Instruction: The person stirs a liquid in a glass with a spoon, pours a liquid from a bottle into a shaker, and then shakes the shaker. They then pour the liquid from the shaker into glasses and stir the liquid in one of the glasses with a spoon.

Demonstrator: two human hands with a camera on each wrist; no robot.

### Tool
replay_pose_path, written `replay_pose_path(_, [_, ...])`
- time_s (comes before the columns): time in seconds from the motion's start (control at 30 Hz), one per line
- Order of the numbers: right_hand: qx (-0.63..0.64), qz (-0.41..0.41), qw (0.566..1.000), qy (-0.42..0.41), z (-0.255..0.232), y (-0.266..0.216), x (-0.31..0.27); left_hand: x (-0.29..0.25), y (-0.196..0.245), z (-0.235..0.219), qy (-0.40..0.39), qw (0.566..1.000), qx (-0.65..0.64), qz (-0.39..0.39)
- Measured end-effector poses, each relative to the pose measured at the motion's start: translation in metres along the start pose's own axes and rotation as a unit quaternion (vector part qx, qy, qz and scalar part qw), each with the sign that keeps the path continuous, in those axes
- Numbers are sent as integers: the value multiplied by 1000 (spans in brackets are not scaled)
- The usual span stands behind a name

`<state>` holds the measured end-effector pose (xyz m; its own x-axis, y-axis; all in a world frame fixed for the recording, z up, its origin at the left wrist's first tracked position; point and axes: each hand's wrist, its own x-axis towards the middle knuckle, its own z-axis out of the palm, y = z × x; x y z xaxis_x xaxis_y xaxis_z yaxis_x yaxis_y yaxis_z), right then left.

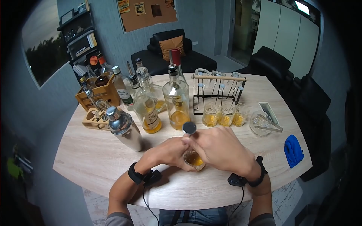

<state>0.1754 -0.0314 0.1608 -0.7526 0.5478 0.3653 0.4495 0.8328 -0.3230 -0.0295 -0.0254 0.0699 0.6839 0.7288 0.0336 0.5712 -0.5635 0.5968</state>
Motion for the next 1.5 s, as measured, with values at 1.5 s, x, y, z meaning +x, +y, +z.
replay_pose_path(1.5, [-30, 43, 999, -8, -9, -4, -7, 2, 8, -5, 14, 1000, 15, 2])
